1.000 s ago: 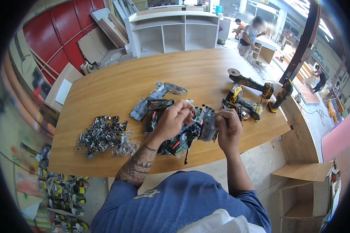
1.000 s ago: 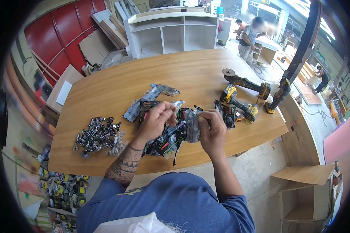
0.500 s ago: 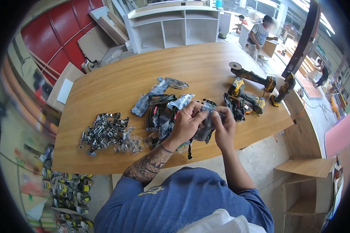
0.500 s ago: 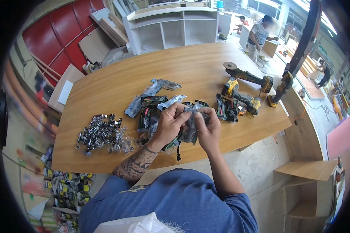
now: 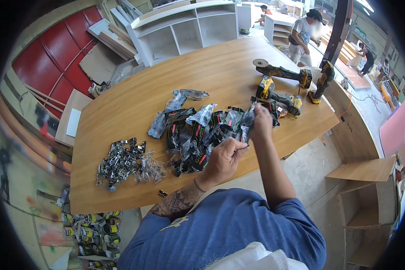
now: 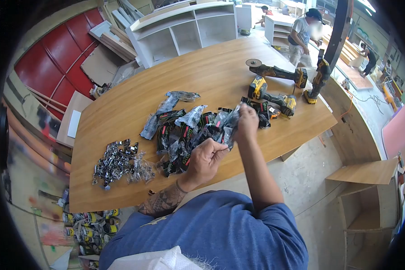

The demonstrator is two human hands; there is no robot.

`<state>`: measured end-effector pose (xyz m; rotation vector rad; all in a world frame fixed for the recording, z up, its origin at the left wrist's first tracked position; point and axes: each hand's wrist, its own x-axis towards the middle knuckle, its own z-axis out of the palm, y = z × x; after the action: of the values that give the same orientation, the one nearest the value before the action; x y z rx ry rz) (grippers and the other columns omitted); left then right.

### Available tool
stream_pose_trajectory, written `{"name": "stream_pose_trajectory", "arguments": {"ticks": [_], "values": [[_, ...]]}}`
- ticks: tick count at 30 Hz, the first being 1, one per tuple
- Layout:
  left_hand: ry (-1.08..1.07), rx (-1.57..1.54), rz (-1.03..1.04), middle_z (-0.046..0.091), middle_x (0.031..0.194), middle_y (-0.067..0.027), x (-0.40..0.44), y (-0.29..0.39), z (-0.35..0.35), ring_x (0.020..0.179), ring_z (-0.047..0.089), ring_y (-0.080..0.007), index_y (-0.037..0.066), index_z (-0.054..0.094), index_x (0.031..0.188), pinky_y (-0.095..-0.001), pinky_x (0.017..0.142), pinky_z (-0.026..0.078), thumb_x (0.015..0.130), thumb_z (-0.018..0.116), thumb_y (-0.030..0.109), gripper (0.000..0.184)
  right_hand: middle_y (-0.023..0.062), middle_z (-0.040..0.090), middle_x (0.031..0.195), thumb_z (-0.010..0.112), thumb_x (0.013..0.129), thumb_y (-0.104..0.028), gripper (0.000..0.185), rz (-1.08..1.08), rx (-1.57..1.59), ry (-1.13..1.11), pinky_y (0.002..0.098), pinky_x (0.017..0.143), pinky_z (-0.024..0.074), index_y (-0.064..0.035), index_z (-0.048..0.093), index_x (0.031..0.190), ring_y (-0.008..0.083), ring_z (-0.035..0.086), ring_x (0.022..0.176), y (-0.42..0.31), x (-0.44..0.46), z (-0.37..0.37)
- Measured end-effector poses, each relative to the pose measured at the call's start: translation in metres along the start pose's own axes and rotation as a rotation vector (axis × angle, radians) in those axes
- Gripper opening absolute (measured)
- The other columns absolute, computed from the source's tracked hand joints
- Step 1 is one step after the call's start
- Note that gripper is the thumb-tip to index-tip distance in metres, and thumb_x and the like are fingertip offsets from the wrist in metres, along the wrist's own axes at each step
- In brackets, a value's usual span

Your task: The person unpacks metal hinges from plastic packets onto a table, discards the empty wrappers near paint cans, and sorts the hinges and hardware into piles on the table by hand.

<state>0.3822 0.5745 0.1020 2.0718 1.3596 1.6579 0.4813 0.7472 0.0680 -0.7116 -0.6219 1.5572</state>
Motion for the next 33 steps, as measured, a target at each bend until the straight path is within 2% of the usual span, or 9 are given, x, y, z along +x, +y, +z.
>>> {"name": "stream_pose_trajectory", "arguments": {"ticks": [4,7,13,15,17,29,30,31,33], "values": [[-0.031,-0.169,-0.327,0.069,0.079,-0.0025,-0.025,-0.010,-0.012,0.072,0.064,-0.0085,0.001,0.068,0.103,-0.0278,0.063,0.051,0.102,0.072,0.009,0.009,0.0002,0.063,0.080,0.058,0.112,-0.021,0.020,-0.076,0.103,0.009,0.0286,0.060,0.0504,-0.0028,0.065,0.107,0.0098,0.058,0.065,-0.028,0.016,-0.016],[-0.102,-0.140,-0.453,0.064,0.076,-0.0024,-0.031,-0.015,-0.038,0.067,0.059,-0.0089,0.002,0.069,0.101,-0.0290,0.060,0.048,0.103,0.072,0.016,0.015,0.0000,0.063,0.082,0.058,0.112,-0.021,0.019,-0.111,0.167,0.050,0.0275,0.060,0.0499,-0.0032,0.065,0.107,0.0092,0.058,0.066,-0.035,0.018,-0.016],[0.110,0.087,-0.219,0.067,0.095,-0.0079,0.014,-0.014,-0.061,0.068,0.054,-0.0083,-0.001,0.068,0.116,-0.0271,0.060,0.045,0.099,0.076,0.018,0.027,-0.0031,0.060,0.085,0.063,0.110,-0.022,0.017,-0.185,-0.005,-0.104,0.0234,0.065,0.0476,-0.0050,0.063,0.105,0.0050,0.053,0.072,-0.021,0.001,-0.005],[0.051,0.137,-0.224,0.071,0.102,-0.0118,0.041,0.001,-0.063,0.074,0.062,-0.0114,-0.002,0.068,0.120,-0.0288,0.063,0.050,0.098,0.077,0.019,0.031,-0.0036,0.061,0.087,0.063,0.110,-0.021,0.017,-0.300,-0.227,-0.334,0.0222,0.069,0.0459,-0.0050,0.063,0.103,0.0033,0.051,0.076,-0.020,-0.014,0.010],[0.053,0.240,-0.079,0.074,0.105,-0.0186,0.056,-0.010,-0.057,0.093,0.074,-0.0295,-0.001,0.071,0.113,-0.0392,0.075,0.058,0.094,0.079,0.013,0.025,-0.0028,0.063,0.089,0.063,0.110,-0.018,0.016,-0.284,-0.288,-0.402,0.0221,0.072,0.0458,-0.0045,0.063,0.102,0.0032,0.053,0.080,-0.018,-0.033,0.029],[0.093,0.160,-0.423,0.071,0.091,-0.0060,0.026,-0.025,-0.120,0.083,0.063,-0.0122,-0.001,0.070,0.100,-0.0316,0.073,0.051,0.097,0.078,0.017,0.020,0.0069,0.069,0.086,0.069,0.104,-0.016,0.017,-0.375,-0.637,-0.654,0.0316,0.075,0.0514,0.0005,0.065,0.101,0.0124,0.061,0.081,0.020,-0.069,0.107],[0.106,0.226,-0.382,0.072,0.088,-0.0159,0.018,-0.037,-0.126,0.076,0.068,-0.0237,0.001,0.074,0.101,-0.0368,0.069,0.052,0.092,0.081,0.015,0.018,0.0084,0.069,0.086,0.069,0.104,-0.016,0.017,-0.446,-0.642,-0.656,0.0325,0.075,0.0515,0.0006,0.065,0.101,0.0140,0.061,0.080,0.026,-0.069,0.115],[0.126,0.241,-0.400,0.072,0.088,-0.0159,0.011,-0.035,-0.134,0.076,0.068,-0.0237,0.001,0.074,0.101,-0.0368,0.069,0.052,0.092,0.081,0.015,0.018,0.0098,0.069,0.085,0.069,0.104,-0.015,0.017,-0.517,-0.642,-0.659,0.0333,0.075,0.0515,0.0007,0.065,0.101,0.0156,0.062,0.079,0.028,-0.075,0.125],[0.041,0.415,-0.409,0.071,0.090,-0.0070,-0.002,-0.028,-0.150,0.084,0.065,-0.0138,0.000,0.075,0.103,-0.0310,0.075,0.051,0.096,0.078,0.014,0.016,0.0125,0.069,0.084,0.069,0.103,-0.014,0.015,-0.546,-0.687,-0.665,0.0348,0.074,0.0516,0.0005,0.065,0.099,0.0204,0.064,0.078,0.027,-0.086,0.143]]}}
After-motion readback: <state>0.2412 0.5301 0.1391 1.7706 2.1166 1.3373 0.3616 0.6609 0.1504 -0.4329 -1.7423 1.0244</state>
